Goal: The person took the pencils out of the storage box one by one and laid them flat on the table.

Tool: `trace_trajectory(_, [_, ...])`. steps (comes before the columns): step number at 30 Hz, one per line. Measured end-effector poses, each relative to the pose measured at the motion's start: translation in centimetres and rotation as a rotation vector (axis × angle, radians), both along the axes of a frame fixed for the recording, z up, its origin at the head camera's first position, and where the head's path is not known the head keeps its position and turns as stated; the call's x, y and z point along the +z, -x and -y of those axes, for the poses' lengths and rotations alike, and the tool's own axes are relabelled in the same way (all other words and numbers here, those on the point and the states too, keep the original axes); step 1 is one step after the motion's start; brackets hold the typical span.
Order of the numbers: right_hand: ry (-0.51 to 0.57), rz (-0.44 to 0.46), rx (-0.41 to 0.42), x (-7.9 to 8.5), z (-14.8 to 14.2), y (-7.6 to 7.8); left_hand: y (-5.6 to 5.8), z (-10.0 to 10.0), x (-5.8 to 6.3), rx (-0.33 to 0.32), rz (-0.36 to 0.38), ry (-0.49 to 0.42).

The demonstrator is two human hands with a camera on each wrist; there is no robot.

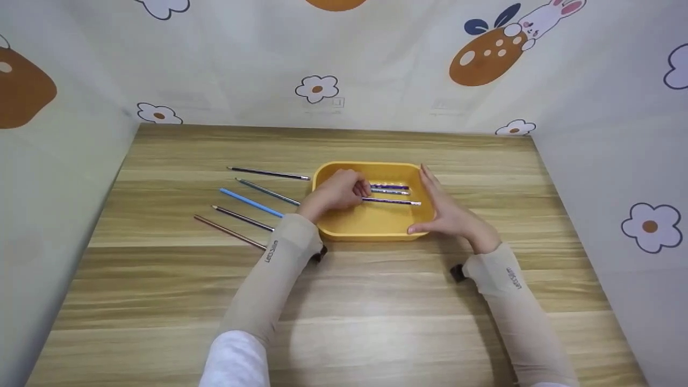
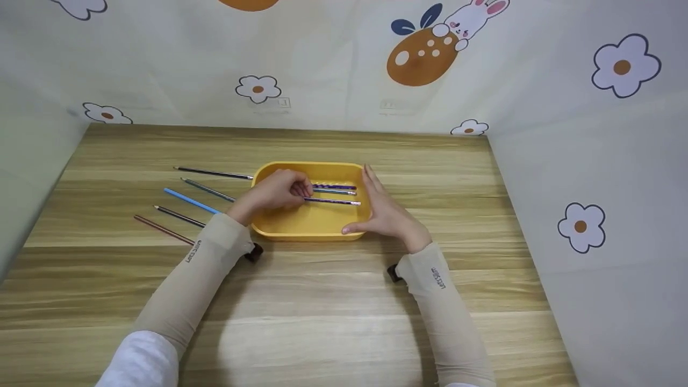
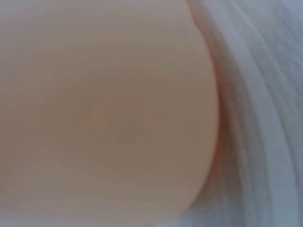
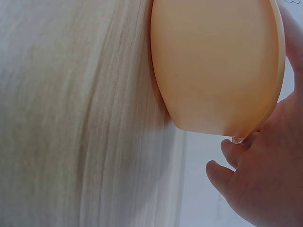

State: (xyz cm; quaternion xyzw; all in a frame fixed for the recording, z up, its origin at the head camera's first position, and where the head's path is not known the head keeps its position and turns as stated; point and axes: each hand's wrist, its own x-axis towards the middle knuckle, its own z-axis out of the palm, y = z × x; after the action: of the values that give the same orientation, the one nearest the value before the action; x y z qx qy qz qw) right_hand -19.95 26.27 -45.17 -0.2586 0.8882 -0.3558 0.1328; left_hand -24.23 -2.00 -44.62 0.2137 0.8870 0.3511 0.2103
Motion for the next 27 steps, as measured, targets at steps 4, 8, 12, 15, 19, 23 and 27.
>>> trace_trajectory(4, [-0.006, 0.002, 0.002, 0.1, 0.1, -0.1, -0.2, 0.1, 0.6, 0.005, 0.020, -0.061])
trace_trajectory(8, [-0.005, 0.005, 0.001, 0.2, 0.1, -0.1, -0.4, 0.2, 1.3, -0.021, -0.004, -0.125])
trace_trajectory(12, [0.001, 0.016, -0.007, 0.1, 0.0, -0.1, -0.8, 0.4, 2.1, -0.037, -0.023, -0.163])
trace_trajectory(15, [0.005, 0.020, -0.014, 0.1, 0.0, -0.2, -1.1, 0.5, 2.8, -0.033, -0.028, -0.162])
trace_trajectory(19, [0.006, 0.026, -0.016, 0.1, 0.0, -0.2, -1.5, 0.7, 3.5, -0.026, -0.027, -0.152])
trace_trajectory(23, [0.000, 0.040, -0.020, 0.1, 0.0, -0.2, -1.9, 1.1, 4.2, -0.022, -0.012, -0.173])
trace_trajectory(27, [-0.007, 0.043, -0.029, 0.0, 0.0, -0.1, -2.3, 1.7, 4.9, -0.029, -0.001, -0.213])
